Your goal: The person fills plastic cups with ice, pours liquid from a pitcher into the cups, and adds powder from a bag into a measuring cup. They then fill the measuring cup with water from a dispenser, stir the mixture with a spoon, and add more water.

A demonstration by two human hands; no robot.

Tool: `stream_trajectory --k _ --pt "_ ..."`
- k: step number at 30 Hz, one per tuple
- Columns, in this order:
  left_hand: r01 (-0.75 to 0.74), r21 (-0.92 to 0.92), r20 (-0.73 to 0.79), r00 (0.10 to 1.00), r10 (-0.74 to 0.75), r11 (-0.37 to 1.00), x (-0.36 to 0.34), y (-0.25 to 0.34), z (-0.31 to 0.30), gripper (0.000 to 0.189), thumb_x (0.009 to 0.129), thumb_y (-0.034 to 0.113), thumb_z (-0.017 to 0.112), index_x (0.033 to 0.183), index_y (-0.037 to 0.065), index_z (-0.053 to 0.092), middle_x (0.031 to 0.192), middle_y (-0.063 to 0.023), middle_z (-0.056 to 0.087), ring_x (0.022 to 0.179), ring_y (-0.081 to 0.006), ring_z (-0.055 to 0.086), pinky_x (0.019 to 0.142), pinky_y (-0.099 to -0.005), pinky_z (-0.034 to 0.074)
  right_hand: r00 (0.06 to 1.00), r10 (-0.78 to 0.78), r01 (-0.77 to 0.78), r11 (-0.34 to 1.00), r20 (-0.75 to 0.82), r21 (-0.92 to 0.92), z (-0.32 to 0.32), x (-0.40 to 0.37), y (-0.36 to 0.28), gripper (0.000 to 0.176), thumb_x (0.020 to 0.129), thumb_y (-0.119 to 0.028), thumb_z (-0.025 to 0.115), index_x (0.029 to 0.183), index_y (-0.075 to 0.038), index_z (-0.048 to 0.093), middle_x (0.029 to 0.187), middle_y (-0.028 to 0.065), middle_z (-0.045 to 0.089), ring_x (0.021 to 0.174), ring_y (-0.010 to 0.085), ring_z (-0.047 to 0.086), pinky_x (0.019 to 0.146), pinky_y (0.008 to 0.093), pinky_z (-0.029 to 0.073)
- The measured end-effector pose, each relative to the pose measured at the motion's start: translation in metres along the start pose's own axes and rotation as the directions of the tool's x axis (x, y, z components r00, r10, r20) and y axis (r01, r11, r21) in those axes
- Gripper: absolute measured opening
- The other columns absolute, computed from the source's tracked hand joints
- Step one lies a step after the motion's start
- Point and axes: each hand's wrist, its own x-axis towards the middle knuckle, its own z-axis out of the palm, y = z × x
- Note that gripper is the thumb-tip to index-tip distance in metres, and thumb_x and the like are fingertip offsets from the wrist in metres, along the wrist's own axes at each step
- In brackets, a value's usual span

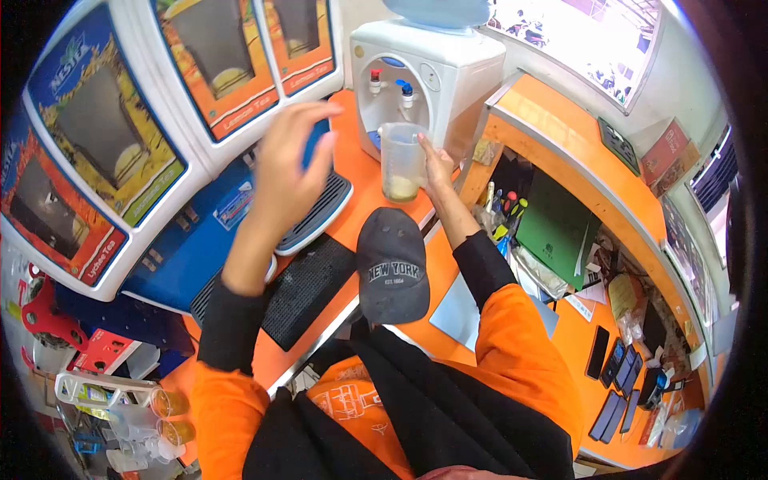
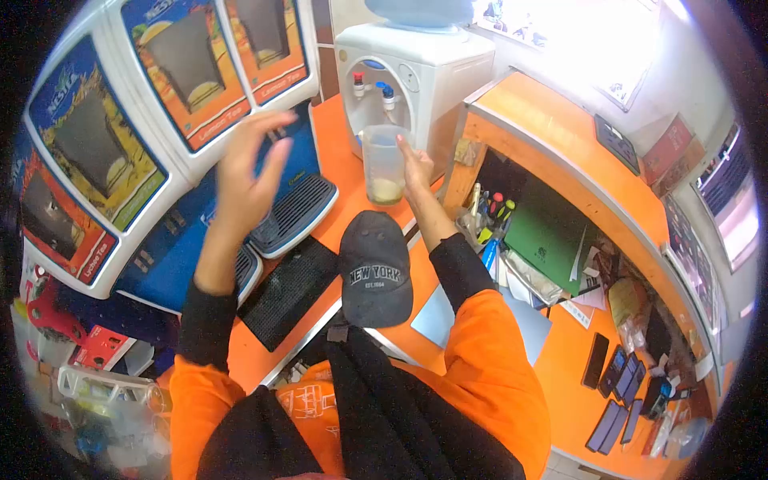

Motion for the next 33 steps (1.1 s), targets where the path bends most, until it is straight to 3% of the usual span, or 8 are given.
stream_trajectory --k 2,4,7,11,19,22,28,33 --pt "-0.041 0.081 0.192 0.981 0.024 0.996 0.020 -0.033 0.059 0.030 0.085 0.014 0.055 0.114 0.005 0.056 0.119 -0.0102 0.055 0.110 -0.0310 0.051 0.093 -0.0392 0.040 1.000 -0.008 0.008 0.999 0.000 -0.036 -0.007 0.015 0.014 0.044 0.072 -0.042 0.078 0.075 -0.006 0.054 0.073 0.0019 0.056 0.064 0.0102 0.050 0.060 0.0272 0.043" --pt "-0.087 0.128 0.213 0.975 0.059 0.988 0.030 -0.066 0.120 0.038 0.086 0.016 0.053 0.122 0.006 0.051 0.128 -0.0091 0.050 0.115 -0.0307 0.048 0.094 -0.0429 0.039 1.000 -0.028 0.027 0.998 -0.013 -0.051 -0.005 0.009 0.009 0.042 0.073 -0.041 0.078 0.075 -0.006 0.054 0.073 0.0015 0.056 0.065 0.0095 0.049 0.060 0.0271 0.043" --pt "0.041 0.151 0.252 0.965 -0.079 0.988 0.047 -0.099 0.184 0.039 0.087 0.011 0.051 0.126 0.007 0.048 0.131 -0.0128 0.047 0.119 -0.0312 0.045 0.102 -0.0424 0.034 1.000 -0.014 0.014 0.999 -0.004 -0.031 0.003 -0.005 -0.012 0.038 0.077 -0.039 0.075 0.075 -0.009 0.052 0.072 0.0002 0.055 0.065 0.0078 0.048 0.059 0.0254 0.041" --pt "0.057 0.283 0.244 0.961 -0.129 0.957 0.047 -0.121 0.226 0.043 0.082 0.007 0.049 0.125 0.010 0.048 0.128 -0.0084 0.050 0.116 -0.0297 0.048 0.091 -0.0479 0.038 0.999 -0.046 0.047 0.999 0.010 -0.022 0.006 0.004 -0.016 0.037 0.079 -0.040 0.074 0.076 -0.009 0.052 0.072 -0.0004 0.055 0.064 0.0071 0.047 0.058 0.0239 0.040" --pt "0.122 0.276 0.261 0.945 -0.197 0.953 0.022 -0.122 0.228 0.041 0.077 0.000 0.047 0.116 0.012 0.051 0.111 -0.0081 0.060 0.099 -0.0277 0.058 0.079 -0.0432 0.037 0.997 -0.073 0.073 0.997 -0.015 0.037 0.009 0.023 -0.003 0.039 0.080 -0.042 0.072 0.076 -0.009 0.051 0.068 -0.0022 0.052 0.062 0.0064 0.045 0.057 0.0235 0.039" --pt "0.176 0.253 0.348 0.901 -0.259 0.951 0.025 -0.122 0.221 0.035 0.082 0.002 0.045 0.116 0.011 0.051 0.119 -0.0101 0.059 0.111 -0.0291 0.054 0.084 -0.0464 0.037 0.997 -0.080 0.081 0.994 -0.019 0.070 0.013 0.020 -0.005 0.038 0.081 -0.040 0.071 0.074 -0.010 0.049 0.067 -0.0023 0.052 0.061 0.0059 0.045 0.057 0.0230 0.039" --pt "0.068 0.283 0.372 0.912 -0.175 0.957 0.020 -0.130 0.223 0.022 0.080 0.004 0.047 0.098 0.011 0.058 0.127 -0.0002 0.054 0.105 -0.0276 0.055 0.086 -0.0452 0.036 0.997 -0.072 0.074 0.996 -0.034 0.058 0.015 0.016 -0.012 0.037 0.082 -0.038 0.071 0.072 -0.010 0.048 0.067 -0.0021 0.053 0.061 0.0057 0.046 0.057 0.0226 0.040" --pt "0.032 0.338 0.378 0.911 -0.166 0.941 0.020 -0.129 0.221 0.017 0.079 0.005 0.048 0.086 0.010 0.063 0.128 0.0015 0.054 0.103 -0.0263 0.052 0.088 -0.0453 0.034 0.997 -0.059 0.060 0.998 -0.043 0.033 0.013 0.017 -0.011 0.037 0.081 -0.037 0.072 0.071 -0.011 0.048 0.068 -0.0021 0.054 0.062 0.0056 0.047 0.058 0.0222 0.040"
